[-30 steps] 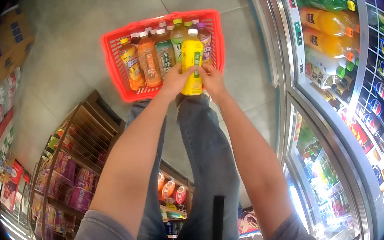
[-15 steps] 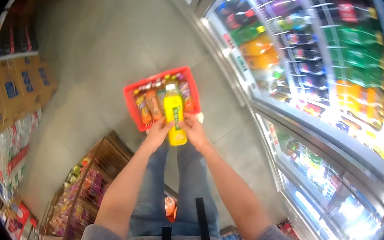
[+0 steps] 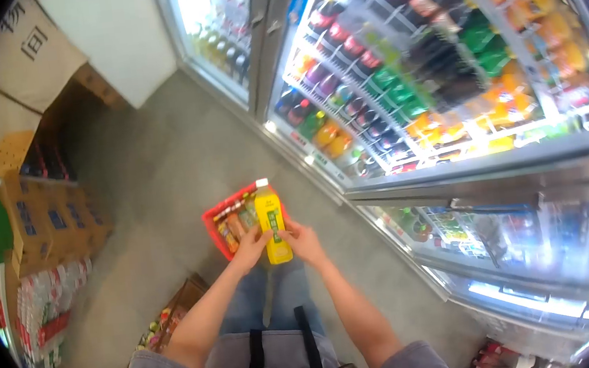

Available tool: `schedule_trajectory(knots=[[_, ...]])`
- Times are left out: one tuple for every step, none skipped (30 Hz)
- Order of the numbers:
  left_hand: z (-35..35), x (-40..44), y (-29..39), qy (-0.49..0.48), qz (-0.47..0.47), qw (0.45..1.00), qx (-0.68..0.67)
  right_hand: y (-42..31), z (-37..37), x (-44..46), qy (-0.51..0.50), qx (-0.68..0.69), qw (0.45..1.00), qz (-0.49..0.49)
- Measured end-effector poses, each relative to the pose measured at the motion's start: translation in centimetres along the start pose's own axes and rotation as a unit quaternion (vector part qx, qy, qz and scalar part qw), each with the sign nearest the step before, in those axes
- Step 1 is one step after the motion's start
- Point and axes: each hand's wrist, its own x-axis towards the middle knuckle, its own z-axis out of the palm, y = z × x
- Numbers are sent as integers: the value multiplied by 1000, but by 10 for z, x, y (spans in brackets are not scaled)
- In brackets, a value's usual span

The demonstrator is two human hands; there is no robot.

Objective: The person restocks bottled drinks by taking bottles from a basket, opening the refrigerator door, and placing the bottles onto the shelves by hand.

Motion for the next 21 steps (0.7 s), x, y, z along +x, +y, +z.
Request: schedule_trajectory(knots=[[9,-6,12,-15,-14,1000,-20,-5,-4,-8,10,-21,1000,-11],[17,-11,21,-39,-10,999,-12,-8,-8,-20,25,-40,999,-17],[26,-15,28,-50,-2,999,-13,-20,-11,-33,27,2,999,-38],[37,-14,35,-62,7,998,-14,-37,-14,-49,55,3,997,-51],[50,-15,46,-90,14,996,-5,-58,-15,-67,81,-40,995,-41],[62,-18,59,-97,14,995,13,-74,-19,-80,104,-81,991,-28],[72,-24,71,-98,15,995,31,-73,-24,-87,100,-20,993,-63],[80,-31,79,-94,17,994,47,-71,-28,-95,115,-19,991,-72],[93,-35,86,-108,53,992,26,-76,-33,-103,127,6,988,-89],[105,-36,94,-118,61,991,30,-82,-40,-110,137,31,985,-104],[116,-38,102,-129,45,989,56,-86,-49,-117,145,30,983,-113],[131,-40,114,-139,30,986,85,-96,-57,-127,157,48,977,-133],[147,-39,119,-148,35,984,91,-104,-66,-137,170,66,971,-153],[163,-37,124,-174,82,978,75,-109,-77,-145,179,71,968,-162],[179,-36,129,-200,128,970,57,-115,-90,-151,187,74,962,-185],[197,-35,134,-209,134,967,64,-121,-104,-159,194,75,956,-208],[214,-30,141,-213,152,962,83,-127,-119,-165,199,84,948,-234],[230,-27,149,-218,168,956,103,-137,-132,-173,208,90,943,-244],[245,-26,159,-230,177,945,149,-146,-143,-184,220,80,937,-259],[261,-24,168,-236,177,942,157,-154,-155,-193,229,69,932,-273],[278,-21,176,-249,182,937,166,-154,-168,-195,246,70,923,-288]])
